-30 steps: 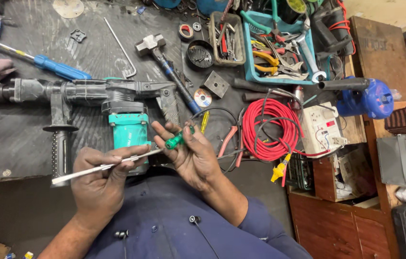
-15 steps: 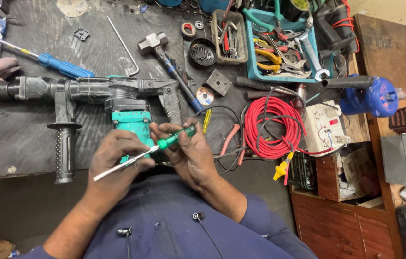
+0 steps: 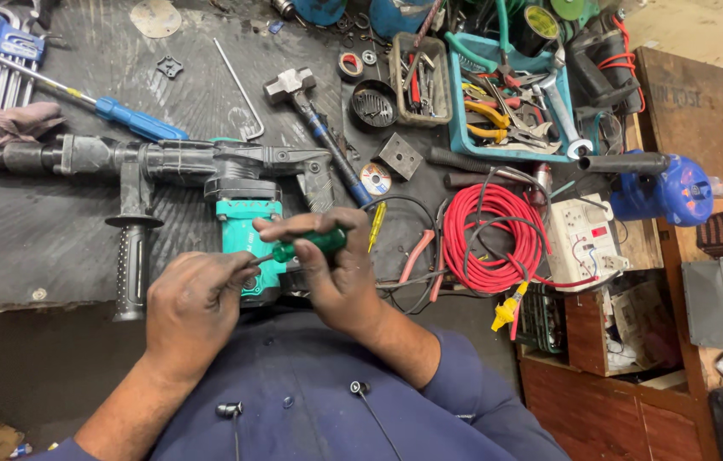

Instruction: The person works on a teal rotary hammer power tool at a cluttered workbench. They handle the red power cable, plug it into a power strip, reposition the tool, and use a screwdriver to loosen and remove screws from the tool's housing while manipulating its green handle and side components.

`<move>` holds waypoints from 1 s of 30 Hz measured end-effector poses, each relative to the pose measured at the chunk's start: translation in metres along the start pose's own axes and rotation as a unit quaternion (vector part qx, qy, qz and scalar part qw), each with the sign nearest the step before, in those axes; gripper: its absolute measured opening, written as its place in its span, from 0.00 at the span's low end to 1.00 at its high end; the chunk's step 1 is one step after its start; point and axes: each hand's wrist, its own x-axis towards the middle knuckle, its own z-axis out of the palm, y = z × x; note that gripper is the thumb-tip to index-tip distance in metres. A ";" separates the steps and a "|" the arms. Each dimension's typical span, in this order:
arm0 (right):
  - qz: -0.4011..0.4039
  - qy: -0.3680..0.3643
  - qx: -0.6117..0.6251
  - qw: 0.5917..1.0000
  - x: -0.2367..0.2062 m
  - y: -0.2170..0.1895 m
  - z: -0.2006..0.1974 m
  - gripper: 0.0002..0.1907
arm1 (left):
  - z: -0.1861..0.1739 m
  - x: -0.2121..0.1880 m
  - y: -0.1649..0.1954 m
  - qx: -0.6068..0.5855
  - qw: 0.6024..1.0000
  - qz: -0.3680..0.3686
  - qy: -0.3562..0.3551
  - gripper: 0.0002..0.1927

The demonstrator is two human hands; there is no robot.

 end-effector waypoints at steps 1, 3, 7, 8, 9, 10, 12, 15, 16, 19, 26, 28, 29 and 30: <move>0.001 -0.016 -0.039 0.999 0.005 -0.008 0.005 0.12 | 0.000 -0.002 0.000 -0.001 1.000 -0.011 0.011 0.07; 0.004 -0.049 -0.117 0.992 0.019 -0.026 0.010 0.14 | 0.001 -0.007 0.001 -0.033 0.998 -0.045 -0.008 0.07; -0.016 -0.229 -0.114 0.966 0.047 -0.053 -0.006 0.12 | 0.001 -0.014 0.001 -0.186 0.972 -0.112 -0.094 0.10; -0.016 -0.249 -0.106 0.963 0.052 -0.054 -0.011 0.14 | 0.001 -0.017 0.001 -0.199 0.966 -0.128 -0.103 0.11; 0.006 -0.258 -0.064 0.964 0.053 -0.054 -0.011 0.17 | 0.002 -0.017 -0.002 -0.212 0.960 -0.143 -0.111 0.11; 0.029 -0.266 -0.023 0.963 0.053 -0.052 -0.013 0.20 | 0.004 -0.017 -0.005 -0.225 0.956 -0.152 -0.114 0.12; 0.106 -0.256 0.098 0.956 0.051 -0.042 -0.008 0.23 | 0.004 -0.018 -0.016 -0.162 0.973 -0.125 -0.104 0.05; 0.178 -0.221 0.173 0.943 0.047 -0.026 0.003 0.23 | 0.009 -0.025 -0.028 -0.132 0.978 -0.126 -0.098 0.03; 0.175 -0.227 0.168 0.943 0.047 -0.022 0.005 0.23 | 0.011 -0.027 -0.031 -0.131 0.978 -0.132 -0.096 0.03; 0.161 -0.243 0.161 0.943 0.049 -0.015 0.010 0.21 | 0.014 -0.033 -0.035 -0.126 0.984 -0.104 -0.072 0.04; 0.138 -0.258 0.177 0.940 0.051 -0.013 0.010 0.20 | 0.013 -0.030 -0.025 -0.127 0.988 -0.076 -0.038 0.04; 0.134 -0.255 0.180 0.941 0.050 -0.012 0.010 0.19 | 0.011 -0.028 -0.023 -0.107 0.991 -0.070 -0.037 0.04; 0.134 -0.252 0.183 0.941 0.049 -0.012 0.011 0.19 | 0.010 -0.027 -0.022 -0.102 0.992 -0.070 -0.040 0.05; 0.133 -0.252 0.181 0.942 0.050 -0.013 0.011 0.19 | 0.009 -0.026 -0.022 -0.096 0.992 -0.070 -0.042 0.05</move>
